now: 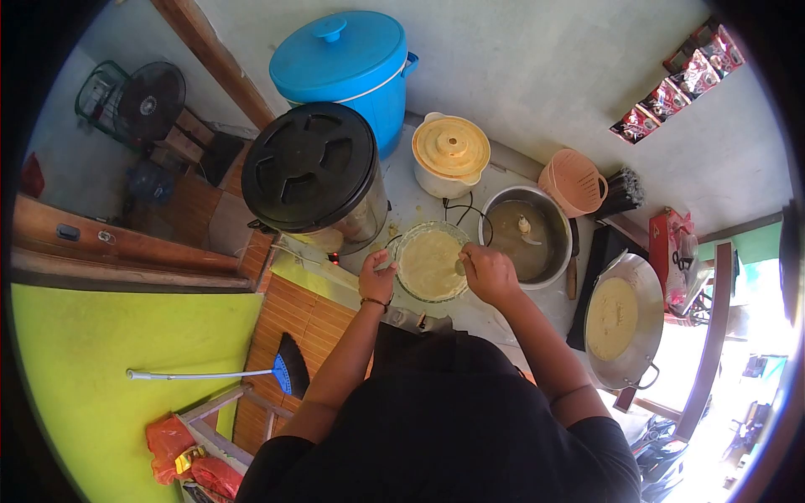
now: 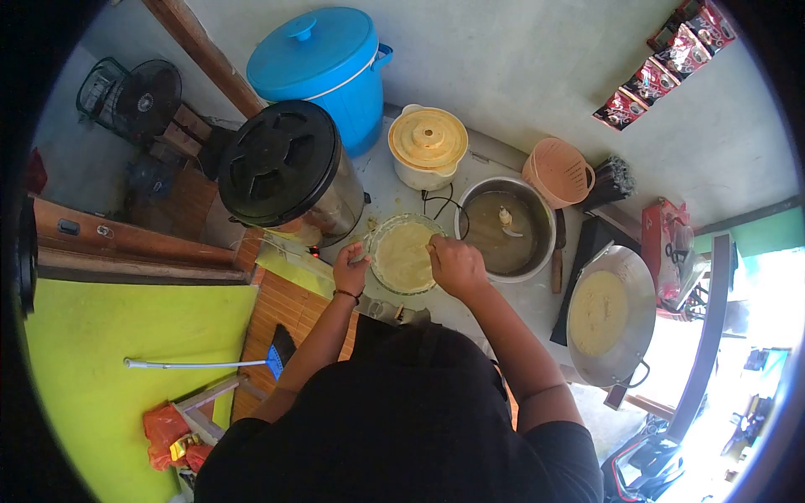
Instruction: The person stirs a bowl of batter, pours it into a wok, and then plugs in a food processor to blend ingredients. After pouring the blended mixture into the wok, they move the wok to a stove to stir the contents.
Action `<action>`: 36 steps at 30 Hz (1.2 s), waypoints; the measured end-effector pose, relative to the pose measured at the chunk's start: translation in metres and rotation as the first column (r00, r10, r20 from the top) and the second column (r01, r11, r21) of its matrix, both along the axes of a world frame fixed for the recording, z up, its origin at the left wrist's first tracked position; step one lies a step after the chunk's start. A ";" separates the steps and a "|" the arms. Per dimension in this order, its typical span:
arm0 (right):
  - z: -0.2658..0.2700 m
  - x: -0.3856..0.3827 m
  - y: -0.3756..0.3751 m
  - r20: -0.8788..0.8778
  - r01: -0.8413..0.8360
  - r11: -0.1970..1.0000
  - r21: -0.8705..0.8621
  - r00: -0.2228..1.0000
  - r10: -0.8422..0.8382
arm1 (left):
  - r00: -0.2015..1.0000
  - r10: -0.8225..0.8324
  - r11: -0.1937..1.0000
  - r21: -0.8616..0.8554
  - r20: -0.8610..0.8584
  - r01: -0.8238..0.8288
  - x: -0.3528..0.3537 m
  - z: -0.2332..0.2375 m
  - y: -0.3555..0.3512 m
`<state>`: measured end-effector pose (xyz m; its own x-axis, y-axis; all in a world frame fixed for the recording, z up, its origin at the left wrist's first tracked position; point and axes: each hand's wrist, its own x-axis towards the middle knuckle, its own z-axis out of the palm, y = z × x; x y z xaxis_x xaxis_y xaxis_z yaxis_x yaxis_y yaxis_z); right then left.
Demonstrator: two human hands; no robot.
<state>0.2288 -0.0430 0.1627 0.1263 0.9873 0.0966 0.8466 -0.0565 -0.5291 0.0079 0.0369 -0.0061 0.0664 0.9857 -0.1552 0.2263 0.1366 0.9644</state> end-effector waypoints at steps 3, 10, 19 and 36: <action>0.004 0.000 -0.003 0.055 -0.039 0.997 -0.064 0.998 0.043 | 1.000 -0.016 0.998 -0.054 -0.003 0.016 0.001 0.007 0.001; -0.009 -0.011 -0.010 -0.210 -0.051 0.998 -0.023 0.977 0.045 | 1.000 -0.025 0.999 -0.021 0.003 0.025 0.000 0.008 0.000; -0.011 -0.014 -0.014 -0.202 -0.082 0.988 -0.127 0.978 0.055 | 1.000 -0.022 0.999 -0.029 0.022 0.023 0.000 0.001 0.001; -0.014 -0.025 -0.020 -0.178 -0.071 0.992 0.105 0.980 0.089 | 1.000 -0.016 0.998 -0.059 -0.009 0.016 0.001 0.011 -0.001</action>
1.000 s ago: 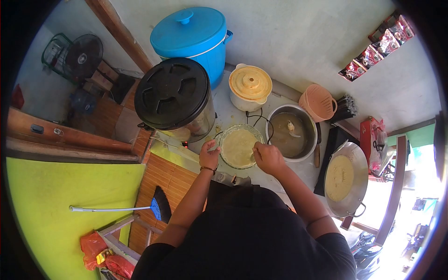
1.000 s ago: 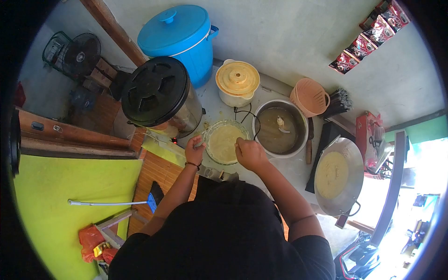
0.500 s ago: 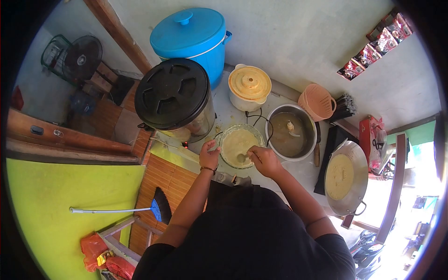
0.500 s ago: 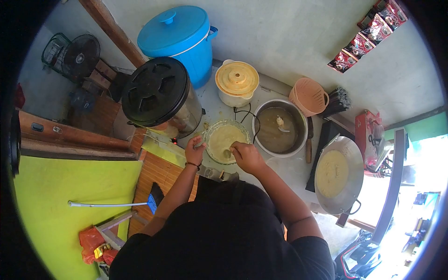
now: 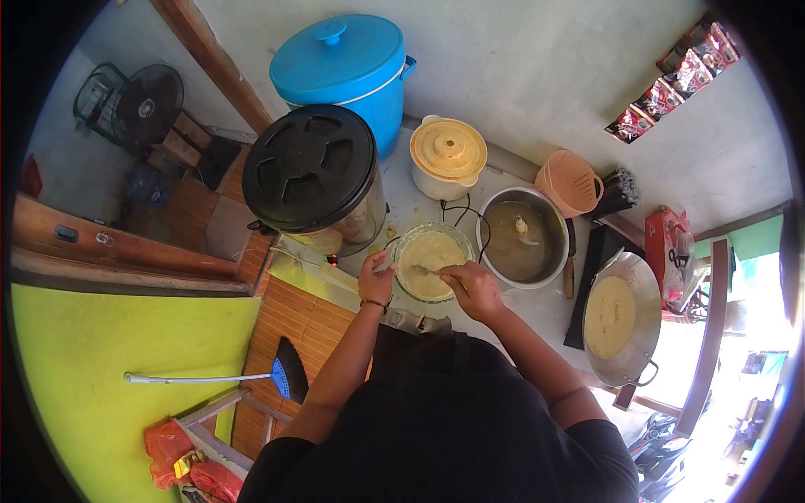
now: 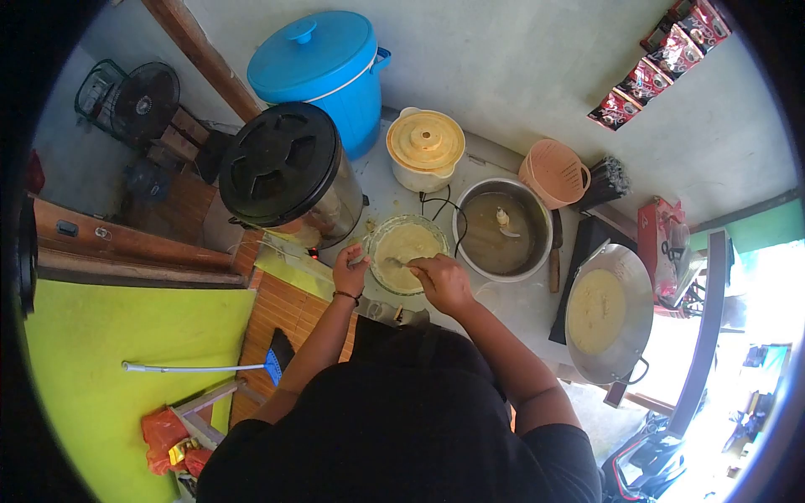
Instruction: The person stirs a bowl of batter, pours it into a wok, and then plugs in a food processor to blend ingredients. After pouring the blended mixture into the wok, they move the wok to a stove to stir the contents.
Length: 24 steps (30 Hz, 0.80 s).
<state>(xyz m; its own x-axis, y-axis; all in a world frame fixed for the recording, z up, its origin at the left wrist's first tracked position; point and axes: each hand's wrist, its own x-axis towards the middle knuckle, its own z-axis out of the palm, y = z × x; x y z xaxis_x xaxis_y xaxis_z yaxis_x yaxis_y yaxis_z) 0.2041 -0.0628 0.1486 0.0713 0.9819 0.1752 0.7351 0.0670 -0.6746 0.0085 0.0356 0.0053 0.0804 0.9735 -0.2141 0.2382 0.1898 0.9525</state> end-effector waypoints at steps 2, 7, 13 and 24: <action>-0.004 -0.001 -0.001 0.026 -0.012 0.998 -0.053 1.000 0.014 | 1.000 -0.003 1.000 0.014 0.012 0.003 -0.001 -0.007 0.001; -0.014 0.002 0.004 0.126 -0.021 0.992 0.125 0.992 0.005 | 0.999 0.005 1.000 0.008 0.032 -0.005 0.000 0.001 0.001; -0.012 0.007 0.032 0.414 -0.045 0.981 0.188 0.910 -0.037 | 0.999 0.009 1.000 0.015 0.031 -0.010 0.000 -0.005 0.001; -0.002 -0.001 0.039 0.382 -0.341 0.929 0.146 0.886 0.265 | 1.000 -0.006 0.998 0.067 -0.024 0.008 0.001 0.001 0.001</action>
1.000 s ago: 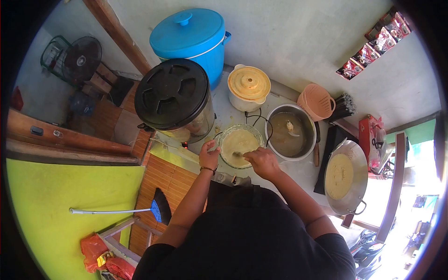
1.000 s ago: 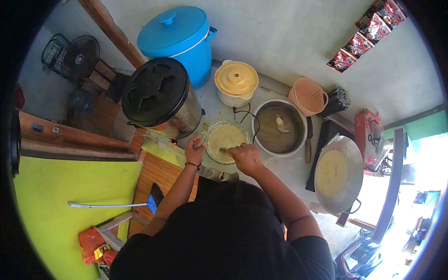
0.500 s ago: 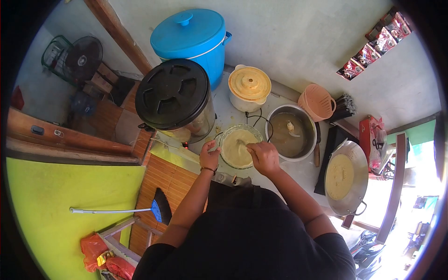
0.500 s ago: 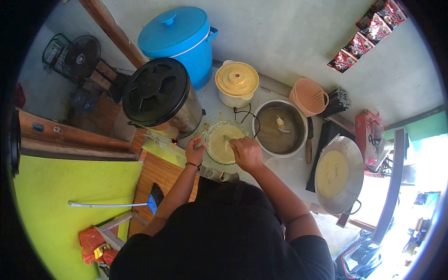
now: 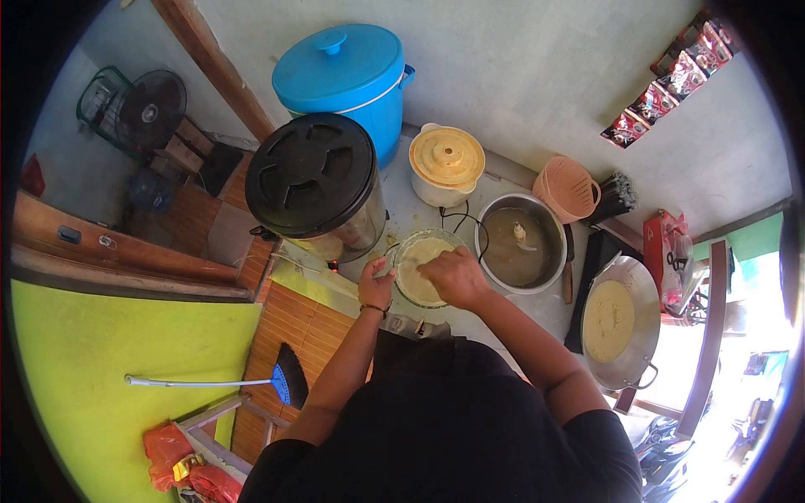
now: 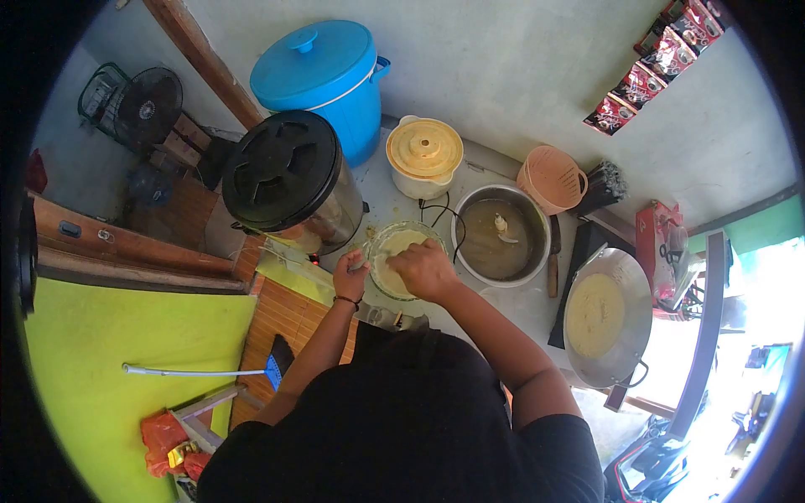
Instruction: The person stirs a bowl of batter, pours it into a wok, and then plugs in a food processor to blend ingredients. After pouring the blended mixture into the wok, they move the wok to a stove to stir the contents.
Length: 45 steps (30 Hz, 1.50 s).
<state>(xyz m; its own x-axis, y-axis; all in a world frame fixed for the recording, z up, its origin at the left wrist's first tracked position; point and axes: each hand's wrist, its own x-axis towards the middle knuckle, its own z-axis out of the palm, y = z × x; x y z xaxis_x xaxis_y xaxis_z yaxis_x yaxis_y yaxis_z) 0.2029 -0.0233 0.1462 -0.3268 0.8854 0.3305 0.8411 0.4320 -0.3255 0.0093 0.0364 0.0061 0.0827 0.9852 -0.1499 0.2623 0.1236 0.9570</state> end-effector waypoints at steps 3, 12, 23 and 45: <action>-0.002 0.009 0.005 0.064 0.249 0.968 0.041 0.966 -0.251 | 1.000 0.000 1.000 -0.003 0.026 0.000 0.000 -0.003 -0.001; -0.008 -0.003 0.017 -0.048 -0.034 0.998 0.058 0.998 0.036 | 0.999 -0.002 1.000 -0.019 0.033 0.002 -0.001 -0.006 0.001; -0.004 0.010 0.009 0.020 -0.049 0.997 -0.051 0.999 0.050 | 0.997 0.011 0.999 0.047 0.078 -0.015 -0.002 -0.027 0.001; 0.009 0.005 -0.057 -0.038 -0.256 0.939 -0.231 0.966 0.254 | 0.999 0.008 1.000 0.025 0.051 -0.009 0.000 -0.009 -0.004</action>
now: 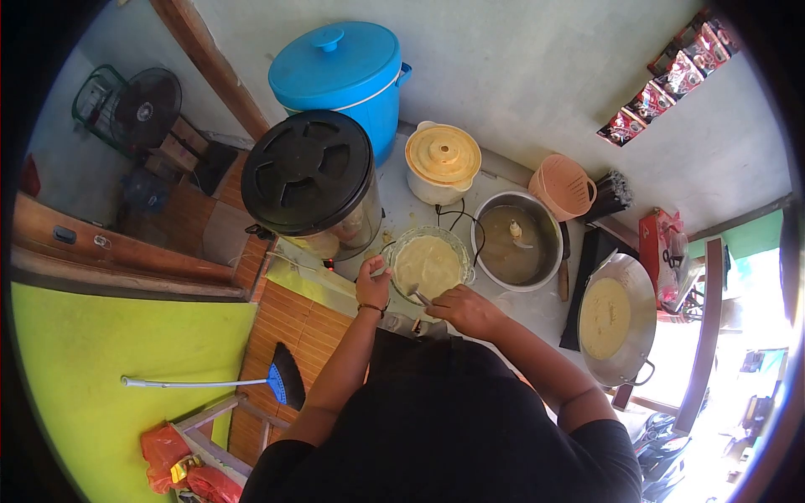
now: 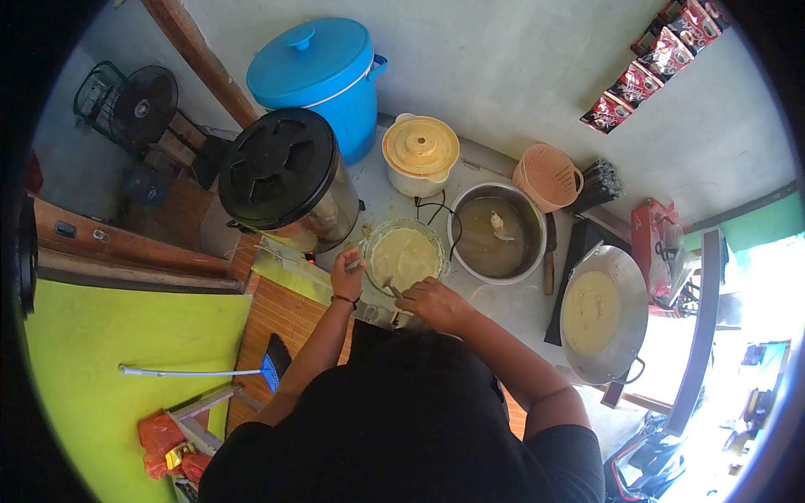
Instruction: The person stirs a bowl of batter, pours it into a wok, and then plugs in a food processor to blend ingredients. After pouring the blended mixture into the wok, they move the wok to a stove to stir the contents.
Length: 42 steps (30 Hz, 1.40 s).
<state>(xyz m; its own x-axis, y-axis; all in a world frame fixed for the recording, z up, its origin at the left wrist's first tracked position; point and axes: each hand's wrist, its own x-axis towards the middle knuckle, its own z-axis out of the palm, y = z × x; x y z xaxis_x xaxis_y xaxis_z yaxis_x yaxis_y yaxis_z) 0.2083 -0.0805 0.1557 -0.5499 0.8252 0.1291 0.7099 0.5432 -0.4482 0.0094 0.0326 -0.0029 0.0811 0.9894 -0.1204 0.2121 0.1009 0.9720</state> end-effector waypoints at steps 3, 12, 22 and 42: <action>0.001 0.008 -0.002 -0.068 0.099 0.990 0.103 0.993 -0.092 | 1.000 0.005 1.000 -0.009 -0.007 -0.005 0.001 0.001 0.000; -0.032 0.021 -0.026 -0.511 0.620 0.677 -0.397 0.463 -0.724 | 1.000 0.002 1.000 -0.023 -0.029 -0.003 0.000 0.001 0.001; -0.050 0.046 -0.038 -0.234 0.066 0.241 -0.968 0.097 -0.967 | 0.996 -0.084 0.996 -0.034 0.013 0.084 -0.003 0.005 0.011; -0.042 0.032 0.026 0.247 0.745 0.575 -0.339 0.660 -0.709 | 0.845 -0.515 0.782 -0.482 -0.144 0.395 0.005 0.035 0.071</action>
<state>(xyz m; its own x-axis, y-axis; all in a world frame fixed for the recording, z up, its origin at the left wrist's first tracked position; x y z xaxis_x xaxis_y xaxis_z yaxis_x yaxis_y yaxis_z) 0.2408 -0.0540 0.1138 0.2642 0.9170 -0.2987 0.8291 -0.3742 -0.4154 0.0141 0.1031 0.0324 0.4156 0.6897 -0.5929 0.5697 0.3107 0.7608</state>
